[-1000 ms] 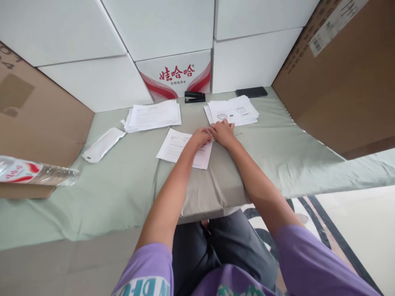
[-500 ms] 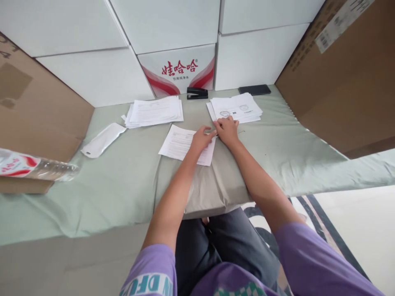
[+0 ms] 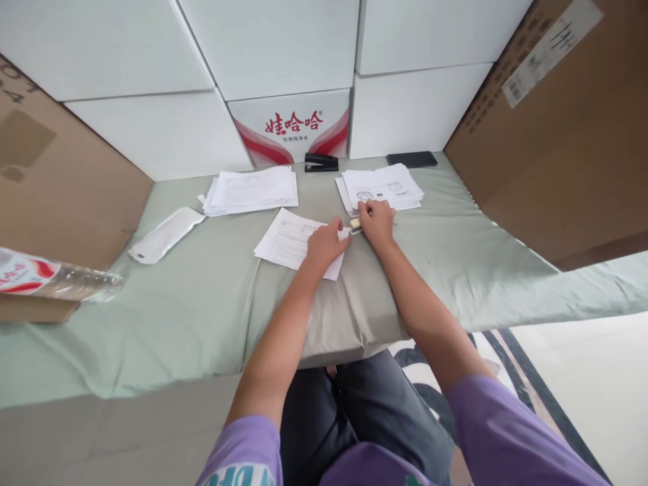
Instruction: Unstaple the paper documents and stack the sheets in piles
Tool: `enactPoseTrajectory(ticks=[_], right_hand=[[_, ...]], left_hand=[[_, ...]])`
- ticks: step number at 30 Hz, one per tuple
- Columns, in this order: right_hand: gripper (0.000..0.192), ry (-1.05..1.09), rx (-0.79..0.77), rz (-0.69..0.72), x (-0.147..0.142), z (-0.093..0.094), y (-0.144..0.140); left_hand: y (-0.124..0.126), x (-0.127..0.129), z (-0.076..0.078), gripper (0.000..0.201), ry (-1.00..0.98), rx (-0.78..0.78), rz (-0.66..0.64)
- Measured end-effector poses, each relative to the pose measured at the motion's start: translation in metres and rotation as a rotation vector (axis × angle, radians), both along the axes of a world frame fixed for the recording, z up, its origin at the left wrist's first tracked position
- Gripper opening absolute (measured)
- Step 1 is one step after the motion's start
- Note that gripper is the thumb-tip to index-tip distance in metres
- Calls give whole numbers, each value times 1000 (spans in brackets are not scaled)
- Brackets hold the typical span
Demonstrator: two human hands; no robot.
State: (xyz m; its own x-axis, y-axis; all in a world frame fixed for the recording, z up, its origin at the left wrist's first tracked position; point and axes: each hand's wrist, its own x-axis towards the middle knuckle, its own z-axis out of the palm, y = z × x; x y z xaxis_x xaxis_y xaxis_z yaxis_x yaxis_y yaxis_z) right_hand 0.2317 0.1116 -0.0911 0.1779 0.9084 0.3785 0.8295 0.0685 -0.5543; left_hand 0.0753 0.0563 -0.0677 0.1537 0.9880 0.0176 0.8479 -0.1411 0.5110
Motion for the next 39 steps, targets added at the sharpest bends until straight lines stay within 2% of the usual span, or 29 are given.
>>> enactPoseTrajectory(ticks=[3,10,12,16,18,20,22,26,28,30,32,34,37,39], right_hand=[[36,-6,28,-17,-1,0,-2],[31,54,18,-24,-1,5,-6],[31,60,14,-22,-1,6,-6],[30,50,39,-10,-2,9,-8],[31,43,57,0,-2,10,-10],[30,47,76,17,-2,12,-11],[30,69,105,48,-1,16,-13],[34,190,177,232,5,24,-17],[44,306,181,345,8,28,-18],[62,412,147,409,12,29,-16],[80,487,90,441,16,27,-11],[92,565,39,468,20,24,-4],[91,702,-18,478,24,21,4],[85,715,-19,475,26,23,4]], left_hand=[[-3,4,-2,50,118,91,11],[-2,6,-5,21,152,255,-28],[-3,4,-2,22,159,232,-15],[-10,4,7,25,211,73,45],[-13,5,12,28,197,63,70],[-14,3,17,33,115,154,98],[-15,-4,22,36,-26,302,71],[-14,-27,31,34,-368,565,-189],[-12,-36,33,34,-550,651,-143],[-7,-41,31,35,-714,704,15],[0,-43,27,36,-853,704,127],[8,-45,21,35,-963,640,172],[19,-51,11,36,-1025,511,236],[24,-56,5,38,-1032,449,275]])
